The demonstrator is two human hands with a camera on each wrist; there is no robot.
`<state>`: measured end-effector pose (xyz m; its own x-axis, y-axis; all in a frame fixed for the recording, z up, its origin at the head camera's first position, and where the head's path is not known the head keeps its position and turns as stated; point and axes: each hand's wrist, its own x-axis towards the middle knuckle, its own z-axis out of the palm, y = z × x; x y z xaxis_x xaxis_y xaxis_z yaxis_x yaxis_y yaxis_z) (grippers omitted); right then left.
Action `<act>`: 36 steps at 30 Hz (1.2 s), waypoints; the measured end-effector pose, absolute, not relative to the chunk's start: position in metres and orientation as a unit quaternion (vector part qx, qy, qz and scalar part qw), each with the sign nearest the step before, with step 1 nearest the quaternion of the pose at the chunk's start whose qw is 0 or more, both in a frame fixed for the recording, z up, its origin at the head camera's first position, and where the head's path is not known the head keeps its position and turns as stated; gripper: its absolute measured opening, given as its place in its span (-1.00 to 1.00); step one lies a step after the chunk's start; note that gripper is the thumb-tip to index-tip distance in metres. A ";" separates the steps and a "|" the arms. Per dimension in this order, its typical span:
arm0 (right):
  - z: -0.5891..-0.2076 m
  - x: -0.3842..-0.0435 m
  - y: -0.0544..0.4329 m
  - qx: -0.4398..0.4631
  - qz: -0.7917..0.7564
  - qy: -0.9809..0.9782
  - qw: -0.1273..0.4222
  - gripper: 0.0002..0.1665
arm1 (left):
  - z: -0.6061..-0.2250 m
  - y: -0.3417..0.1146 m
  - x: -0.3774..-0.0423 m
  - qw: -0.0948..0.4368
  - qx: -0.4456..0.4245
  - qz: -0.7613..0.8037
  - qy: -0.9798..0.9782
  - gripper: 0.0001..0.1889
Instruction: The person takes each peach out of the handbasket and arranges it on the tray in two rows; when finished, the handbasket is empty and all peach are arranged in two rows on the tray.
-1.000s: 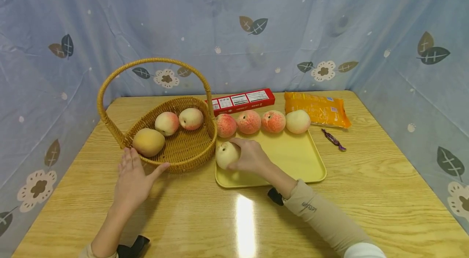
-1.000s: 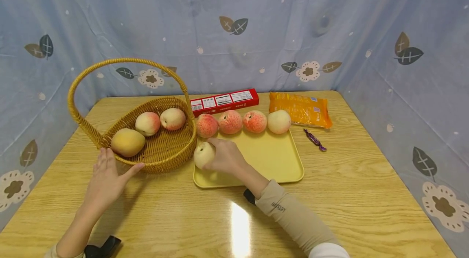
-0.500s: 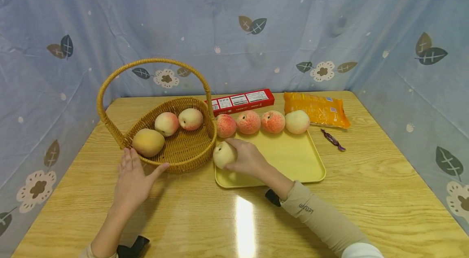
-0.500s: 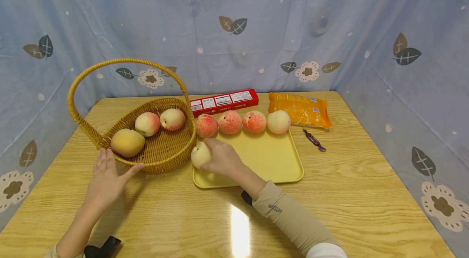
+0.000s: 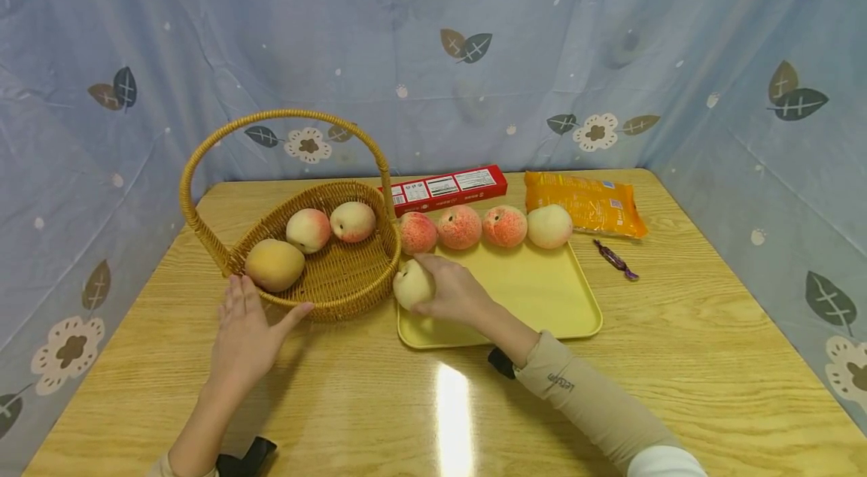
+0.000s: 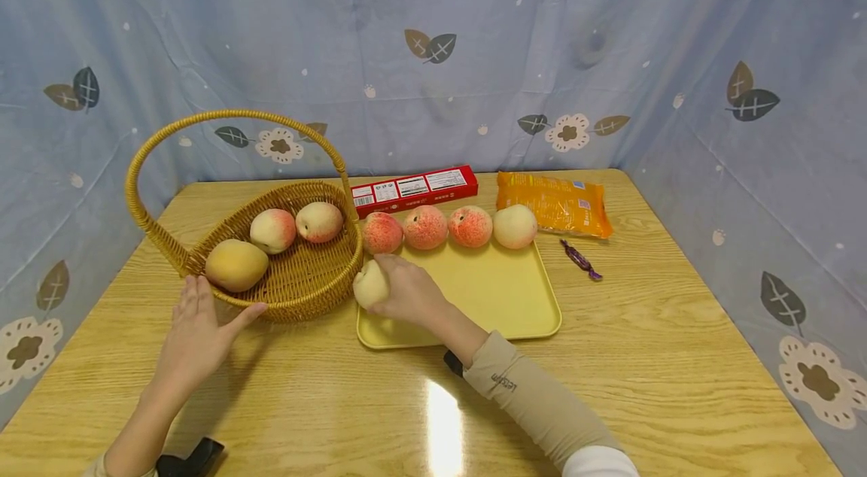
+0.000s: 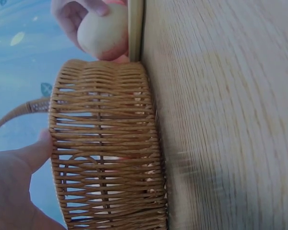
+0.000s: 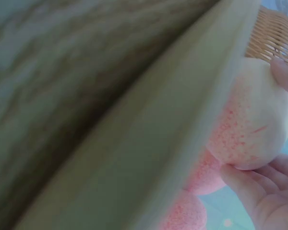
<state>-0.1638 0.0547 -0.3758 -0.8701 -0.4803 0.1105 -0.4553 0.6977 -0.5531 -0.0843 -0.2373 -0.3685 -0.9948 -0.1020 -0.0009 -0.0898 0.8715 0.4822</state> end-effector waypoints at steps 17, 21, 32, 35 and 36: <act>-0.375 -0.171 0.058 -0.244 -0.301 0.920 0.064 0.12 | -0.369 -0.237 -0.085 0.005 0.052 -0.248 -0.967 0.22; -0.379 -0.175 0.058 -0.238 -0.303 0.921 0.058 0.11 | -0.369 -0.237 -0.084 0.005 0.053 -0.247 -0.968 0.22; -0.377 -0.176 0.055 -0.273 -0.307 0.909 0.073 0.07 | -0.368 -0.237 -0.084 0.002 0.054 -0.246 -0.968 0.22; -0.374 -0.175 0.057 -0.273 -0.304 0.910 0.073 0.11 | -0.368 -0.237 -0.085 0.004 0.054 -0.247 -0.967 0.22; -0.373 -0.175 0.057 -0.273 -0.305 0.910 0.070 0.11 | -0.368 -0.237 -0.085 0.004 0.054 -0.247 -0.967 0.22</act>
<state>-0.1755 0.0574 -0.3729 -0.8408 -0.5399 0.0388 -0.4541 0.6645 -0.5935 -0.0847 -0.2370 -0.3678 -0.9942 -0.1057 -0.0180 -0.1014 0.8718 0.4793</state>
